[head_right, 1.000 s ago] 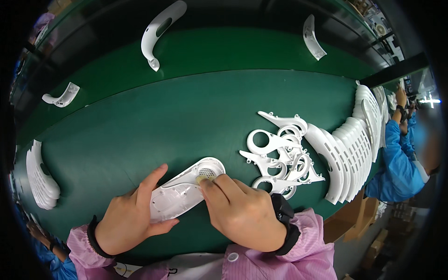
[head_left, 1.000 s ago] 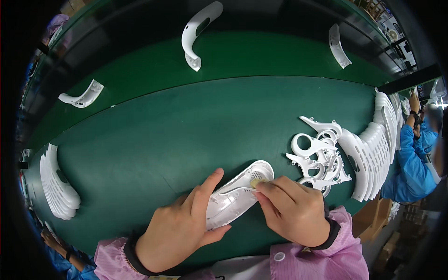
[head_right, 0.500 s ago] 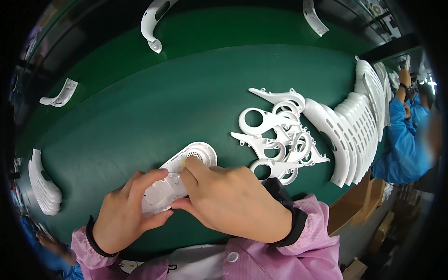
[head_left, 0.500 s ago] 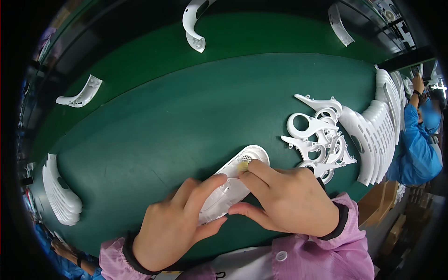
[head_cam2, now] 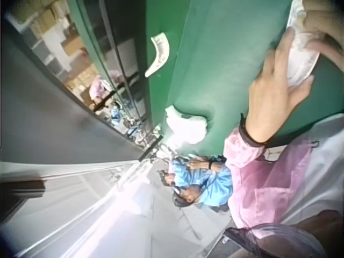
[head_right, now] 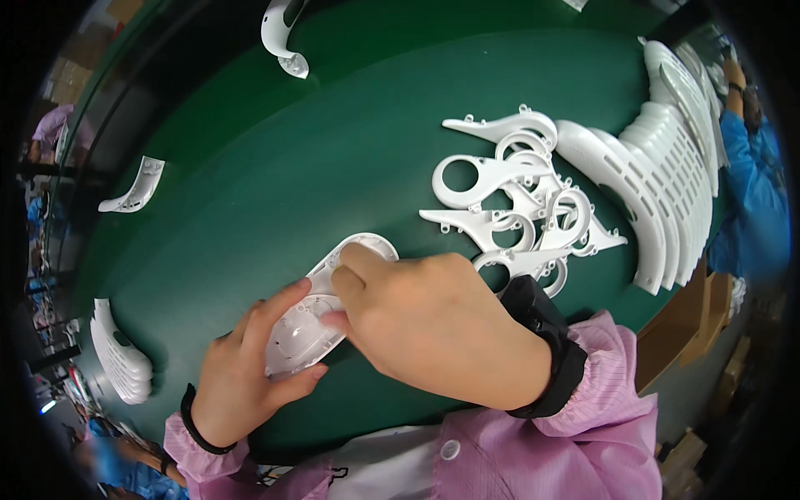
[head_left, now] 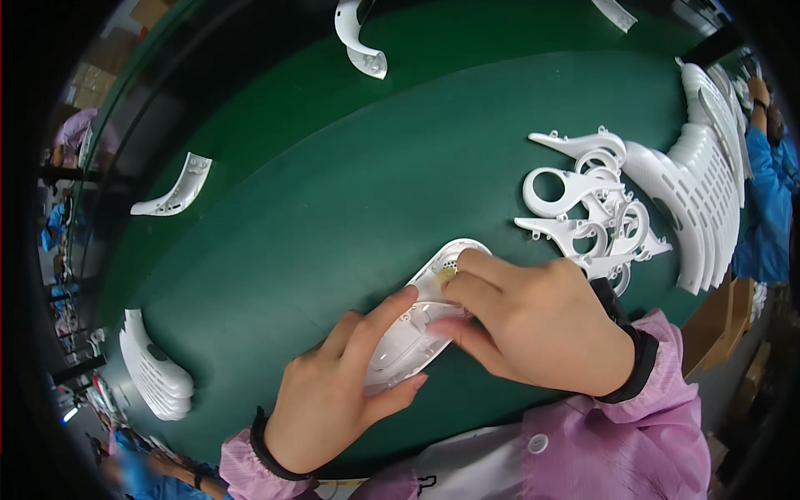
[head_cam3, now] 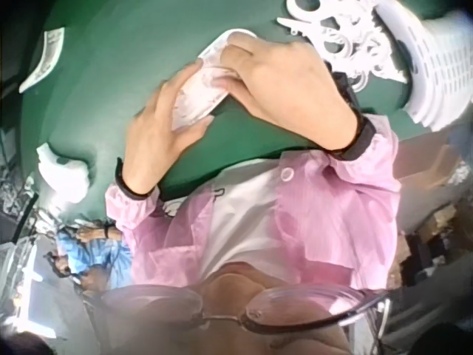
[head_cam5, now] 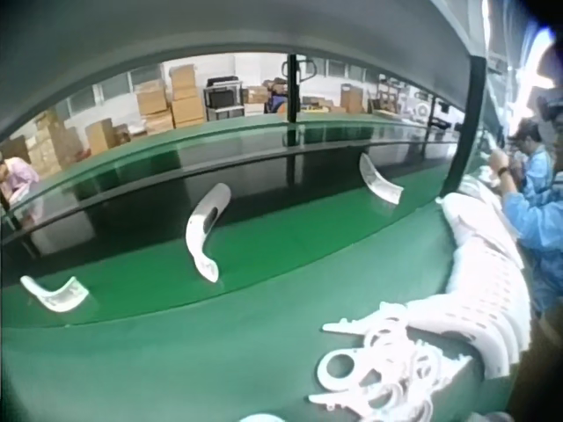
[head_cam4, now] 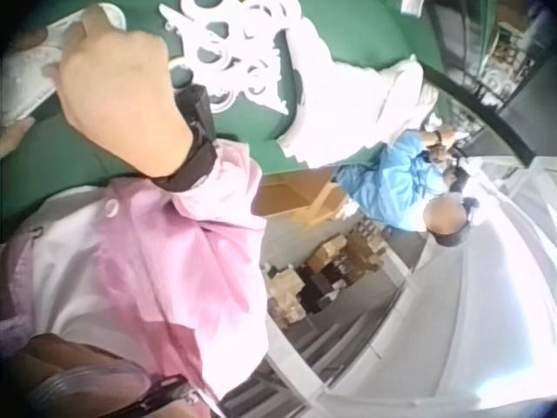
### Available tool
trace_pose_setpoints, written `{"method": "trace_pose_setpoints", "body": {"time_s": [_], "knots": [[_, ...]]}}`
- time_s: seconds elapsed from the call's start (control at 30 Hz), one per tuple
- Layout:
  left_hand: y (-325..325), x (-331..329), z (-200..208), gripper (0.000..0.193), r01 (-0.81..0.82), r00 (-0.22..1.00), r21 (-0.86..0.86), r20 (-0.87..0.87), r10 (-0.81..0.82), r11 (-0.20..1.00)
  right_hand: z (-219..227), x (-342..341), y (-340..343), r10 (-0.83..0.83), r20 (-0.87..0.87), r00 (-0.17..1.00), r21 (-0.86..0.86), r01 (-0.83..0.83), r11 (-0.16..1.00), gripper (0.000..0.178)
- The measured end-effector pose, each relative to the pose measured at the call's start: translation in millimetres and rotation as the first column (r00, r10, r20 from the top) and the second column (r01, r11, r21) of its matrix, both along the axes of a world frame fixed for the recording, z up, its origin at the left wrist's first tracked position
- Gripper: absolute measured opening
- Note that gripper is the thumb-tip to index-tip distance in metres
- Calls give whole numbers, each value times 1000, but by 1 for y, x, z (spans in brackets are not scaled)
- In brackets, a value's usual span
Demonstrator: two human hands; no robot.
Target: Assemble small plastic components on a production line.
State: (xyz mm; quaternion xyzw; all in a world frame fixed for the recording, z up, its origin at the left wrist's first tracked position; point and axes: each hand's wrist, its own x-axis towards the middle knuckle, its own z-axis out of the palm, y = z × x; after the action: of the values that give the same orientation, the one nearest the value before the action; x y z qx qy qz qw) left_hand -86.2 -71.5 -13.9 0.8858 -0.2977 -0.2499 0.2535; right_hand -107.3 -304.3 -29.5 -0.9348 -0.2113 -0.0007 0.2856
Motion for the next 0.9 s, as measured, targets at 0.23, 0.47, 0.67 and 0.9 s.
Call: {"method": "trace_pose_setpoints", "body": {"time_s": [0.23,0.47,0.67,0.9], "knots": [[2,-2,-3,85,-20,1000,-53,10,21,998,-13,-12,11,-80,204,976,-106,103,989,15],[-2,1,0,80,-39,999,12,-7,39,999,-12,-6,11,11,138,990,-146,9,989,29],[-8,-1,2,71,-36,995,68,92,30,997,2,1,5,98,-88,991,-48,-103,994,45],[-11,0,1,71,-9,987,60,158,0,998,5,-1,-6,75,-69,995,-121,-83,989,46]]}}
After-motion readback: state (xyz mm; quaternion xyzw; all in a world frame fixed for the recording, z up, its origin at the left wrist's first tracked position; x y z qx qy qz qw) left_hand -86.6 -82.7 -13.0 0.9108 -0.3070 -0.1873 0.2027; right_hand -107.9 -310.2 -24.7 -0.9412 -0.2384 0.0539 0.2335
